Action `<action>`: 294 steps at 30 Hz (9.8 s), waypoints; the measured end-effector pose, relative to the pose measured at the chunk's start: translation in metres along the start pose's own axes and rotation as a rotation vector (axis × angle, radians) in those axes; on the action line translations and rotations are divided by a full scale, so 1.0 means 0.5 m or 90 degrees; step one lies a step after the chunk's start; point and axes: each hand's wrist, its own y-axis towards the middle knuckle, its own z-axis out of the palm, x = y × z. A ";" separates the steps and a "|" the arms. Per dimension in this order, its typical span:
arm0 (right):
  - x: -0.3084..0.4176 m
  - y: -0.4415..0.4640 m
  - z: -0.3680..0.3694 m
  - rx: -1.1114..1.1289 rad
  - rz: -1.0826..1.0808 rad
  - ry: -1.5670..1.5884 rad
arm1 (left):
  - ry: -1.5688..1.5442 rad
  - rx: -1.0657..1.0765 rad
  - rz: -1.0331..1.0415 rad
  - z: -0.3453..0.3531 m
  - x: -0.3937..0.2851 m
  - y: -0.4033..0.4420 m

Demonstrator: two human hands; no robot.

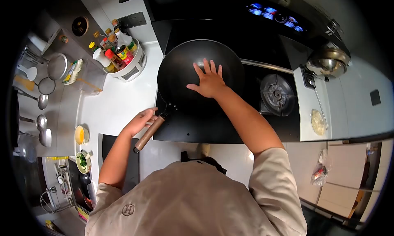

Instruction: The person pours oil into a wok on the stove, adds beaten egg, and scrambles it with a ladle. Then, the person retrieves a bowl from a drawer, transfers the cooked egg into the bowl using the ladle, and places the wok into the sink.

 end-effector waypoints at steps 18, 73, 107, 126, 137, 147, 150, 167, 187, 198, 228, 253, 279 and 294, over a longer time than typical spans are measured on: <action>-0.001 0.147 0.054 0.222 -0.043 -0.037 | -0.132 -0.256 0.150 -0.039 -0.079 0.033; -0.150 -0.098 -0.686 -0.625 -0.247 0.797 | 0.439 -0.418 0.830 0.092 -0.733 -0.048; 0.041 -0.133 -0.206 -0.033 0.198 0.098 | 0.005 -0.261 0.403 0.048 -0.018 -0.025; 0.023 -0.071 -0.208 -0.007 0.147 -0.056 | -0.021 -0.276 0.401 0.059 -0.042 -0.016; 0.019 -0.064 -0.216 -0.022 0.152 -0.001 | -0.010 -0.286 0.399 0.064 -0.052 -0.003; -0.050 -0.104 -0.255 -0.249 0.188 0.394 | -0.019 -0.274 0.412 0.073 -0.084 0.010; -0.060 -0.107 -0.228 -0.219 0.175 0.350 | -0.012 -0.267 0.423 0.080 -0.091 0.011; -0.011 -0.198 -0.403 -0.419 0.027 0.801 | 0.198 -0.273 0.859 0.128 -0.426 -0.050; -0.227 0.035 -0.712 -0.680 0.018 0.603 | 0.543 -0.471 0.897 0.186 -0.821 0.117; -0.188 -0.056 -0.532 -0.686 -0.130 0.750 | 0.375 -0.460 0.735 0.121 -0.467 0.059; 0.119 -0.555 0.075 -0.525 0.219 0.910 | 0.322 -0.124 0.146 0.070 0.014 -0.057; -0.011 -0.536 0.056 -0.511 0.178 0.967 | 0.180 -0.041 -0.039 0.089 -0.144 -0.198; -0.042 -0.544 0.053 -0.568 0.210 0.946 | -0.081 0.172 -0.105 0.086 -0.154 -0.206; -0.056 -0.557 0.077 -0.588 0.226 0.972 | 0.162 -0.024 0.072 0.049 -0.038 -0.155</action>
